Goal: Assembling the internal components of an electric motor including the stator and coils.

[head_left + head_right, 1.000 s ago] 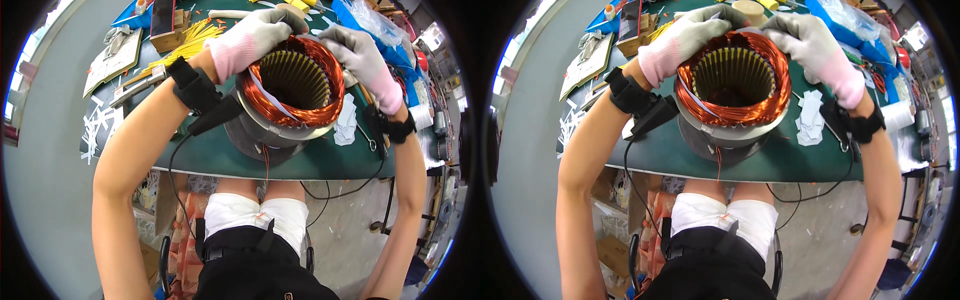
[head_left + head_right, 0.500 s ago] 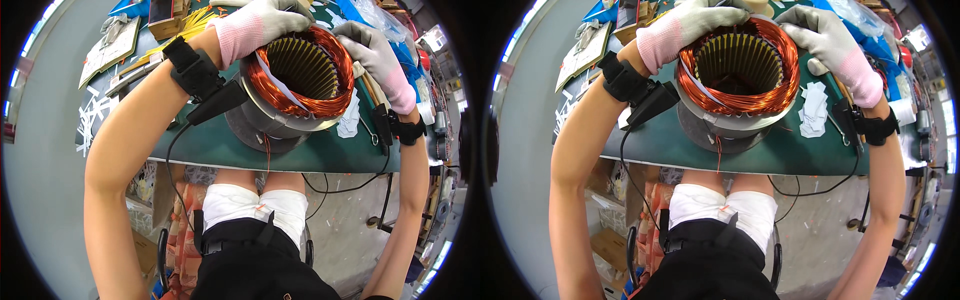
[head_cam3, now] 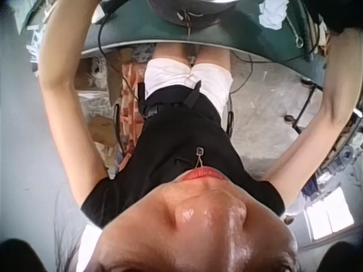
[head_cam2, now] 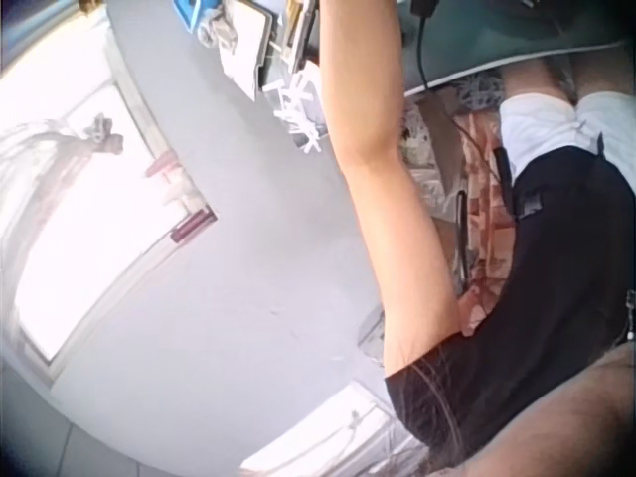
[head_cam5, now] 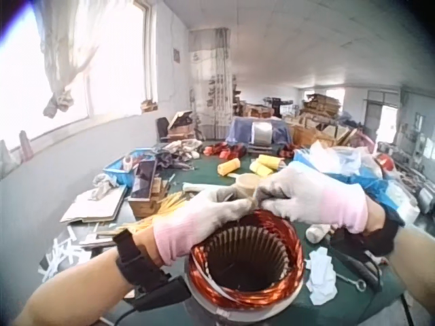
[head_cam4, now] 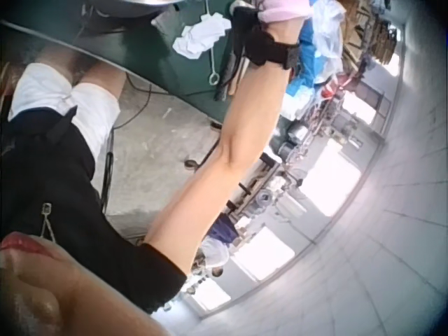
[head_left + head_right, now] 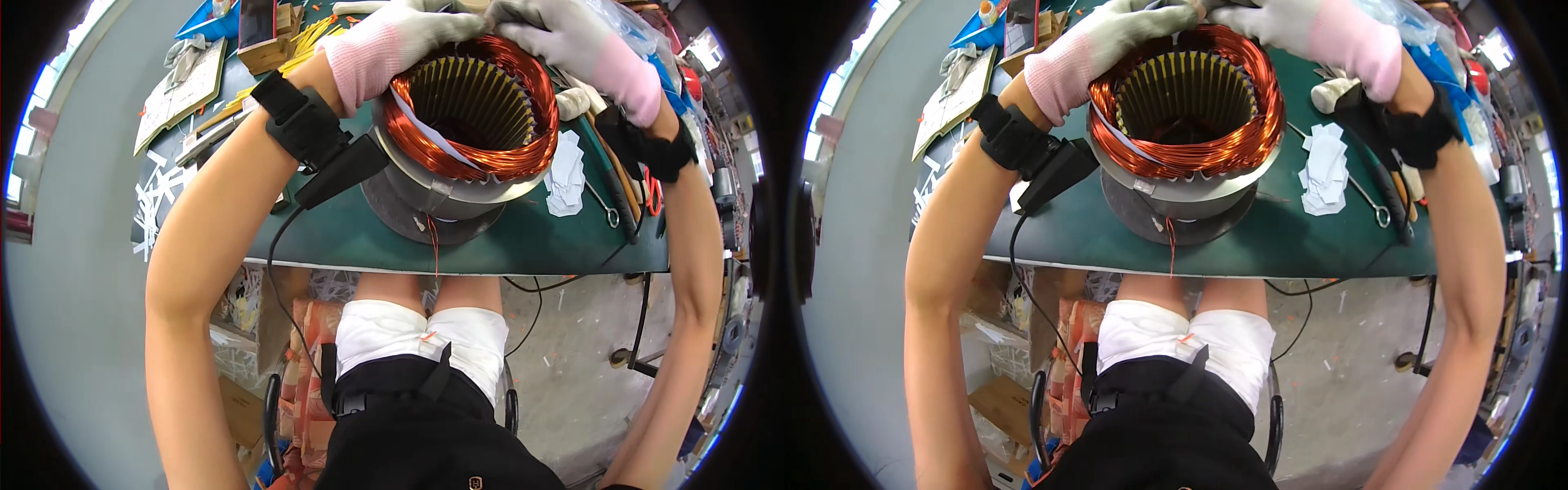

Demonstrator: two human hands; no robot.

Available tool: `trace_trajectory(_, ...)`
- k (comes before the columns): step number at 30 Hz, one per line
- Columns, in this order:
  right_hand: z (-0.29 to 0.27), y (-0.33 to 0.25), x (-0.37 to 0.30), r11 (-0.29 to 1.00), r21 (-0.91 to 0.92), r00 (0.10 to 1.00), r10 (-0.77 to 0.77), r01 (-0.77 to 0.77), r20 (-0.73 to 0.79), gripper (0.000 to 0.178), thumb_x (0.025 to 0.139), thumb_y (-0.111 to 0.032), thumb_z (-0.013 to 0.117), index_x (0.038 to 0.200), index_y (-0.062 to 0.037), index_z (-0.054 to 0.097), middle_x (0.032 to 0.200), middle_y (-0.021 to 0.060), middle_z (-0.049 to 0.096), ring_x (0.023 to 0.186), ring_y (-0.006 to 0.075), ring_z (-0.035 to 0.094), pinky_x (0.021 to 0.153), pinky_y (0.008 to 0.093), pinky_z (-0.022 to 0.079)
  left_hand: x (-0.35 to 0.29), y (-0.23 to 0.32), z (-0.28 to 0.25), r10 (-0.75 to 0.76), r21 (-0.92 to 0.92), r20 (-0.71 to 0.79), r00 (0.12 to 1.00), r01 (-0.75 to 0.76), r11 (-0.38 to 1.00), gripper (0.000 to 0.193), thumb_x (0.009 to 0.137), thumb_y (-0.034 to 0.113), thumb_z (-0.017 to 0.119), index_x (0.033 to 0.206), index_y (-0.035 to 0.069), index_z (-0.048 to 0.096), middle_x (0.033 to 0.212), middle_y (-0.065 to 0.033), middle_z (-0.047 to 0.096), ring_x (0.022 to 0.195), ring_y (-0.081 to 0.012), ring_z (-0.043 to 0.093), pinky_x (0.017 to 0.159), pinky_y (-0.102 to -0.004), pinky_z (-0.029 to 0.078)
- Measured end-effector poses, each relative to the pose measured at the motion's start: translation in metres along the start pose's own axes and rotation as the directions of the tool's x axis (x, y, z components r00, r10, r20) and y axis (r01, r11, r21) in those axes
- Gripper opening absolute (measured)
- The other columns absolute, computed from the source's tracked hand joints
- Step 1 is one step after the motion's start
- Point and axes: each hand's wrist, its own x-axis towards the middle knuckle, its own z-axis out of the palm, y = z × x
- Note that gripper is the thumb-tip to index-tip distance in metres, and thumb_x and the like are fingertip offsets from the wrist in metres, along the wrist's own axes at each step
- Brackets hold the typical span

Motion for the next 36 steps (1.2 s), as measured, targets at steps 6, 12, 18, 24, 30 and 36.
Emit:
trace_trajectory(6, -0.024, -0.014, 0.003, 0.984, -0.023, 0.973, 0.18, -0.178, 0.146, 0.02, 0.095, -0.013, 0.061, 0.108, -0.001, 0.07, 0.093, 0.0084, 0.072, 0.084, 0.0152, 0.064, 0.076, 0.0291, 0.051, 0.003, 0.001, -0.006, -0.067, 0.06, -0.043, 0.997, 0.07, 0.996, 0.022, 0.102, 0.015, 0.061, 0.117, 0.0, 0.066, 0.097, 0.0015, 0.066, 0.081, -0.0059, 0.06, 0.068, -0.0207, 0.05)
trace_trajectory(12, -0.004, 0.016, -0.011, 0.789, 0.508, 0.931, 0.225, -0.347, 0.287, 0.025, 0.099, -0.017, 0.064, 0.114, 0.0032, 0.066, 0.099, 0.0019, 0.069, 0.091, 0.0074, 0.063, 0.085, 0.0245, 0.052, 0.008, -0.001, -0.003, -0.059, -0.125, 0.042, 0.997, 0.063, 0.99, 0.021, 0.101, 0.014, 0.064, 0.117, 0.0, 0.067, 0.1, -0.0016, 0.071, 0.083, -0.0094, 0.066, 0.07, -0.0231, 0.055)
trace_trajectory(18, 0.009, 0.03, -0.016, 0.843, 0.473, 0.966, 0.205, -0.256, 0.158, 0.022, 0.099, -0.018, 0.064, 0.108, 0.0018, 0.067, 0.096, 0.0003, 0.068, 0.087, 0.0058, 0.062, 0.08, 0.0234, 0.052, 0.005, -0.003, -0.002, -0.008, -0.098, 0.002, 1.0, 0.008, 0.995, 0.022, 0.101, 0.012, 0.063, 0.118, -0.001, 0.067, 0.1, -0.001, 0.07, 0.084, -0.0084, 0.065, 0.07, -0.0219, 0.053)
trace_trajectory(24, -0.006, 0.008, -0.008, 0.829, 0.395, 0.918, 0.36, -0.396, 0.167, 0.019, 0.095, -0.011, 0.068, 0.11, 0.0007, 0.069, 0.098, 0.0039, 0.071, 0.088, 0.0084, 0.063, 0.077, 0.0241, 0.051, 0.004, -0.005, -0.006, -0.01, -0.096, 0.005, 1.0, 0.01, 0.995, 0.021, 0.101, 0.01, 0.061, 0.119, 0.0, 0.066, 0.1, -0.0005, 0.07, 0.082, -0.0074, 0.064, 0.068, -0.0215, 0.053)
trace_trajectory(30, 0.0, 0.013, -0.016, 0.868, 0.376, 0.939, 0.248, -0.324, 0.237, 0.02, 0.098, -0.016, 0.064, 0.106, 0.0017, 0.067, 0.093, -0.0006, 0.067, 0.085, 0.0046, 0.062, 0.078, 0.0223, 0.052, 0.002, -0.006, -0.002, 0.047, -0.114, -0.005, 0.999, -0.047, 0.992, 0.022, 0.1, 0.013, 0.064, 0.119, 0.001, 0.067, 0.1, 0.0, 0.069, 0.085, -0.0074, 0.064, 0.07, -0.0215, 0.053)
trace_trajectory(36, 0.006, 0.019, -0.021, 0.736, 0.546, 0.916, 0.324, -0.401, 0.236, 0.022, 0.098, -0.017, 0.064, 0.11, 0.002, 0.065, 0.097, 0.001, 0.067, 0.087, 0.0045, 0.063, 0.079, 0.0215, 0.052, -0.001, -0.002, 0.0, 0.022, 0.01, -0.054, 0.998, -0.021, 1.0, 0.023, 0.099, 0.013, 0.066, 0.119, 0.002, 0.067, 0.103, -0.0002, 0.07, 0.088, -0.0079, 0.063, 0.074, -0.0229, 0.052)
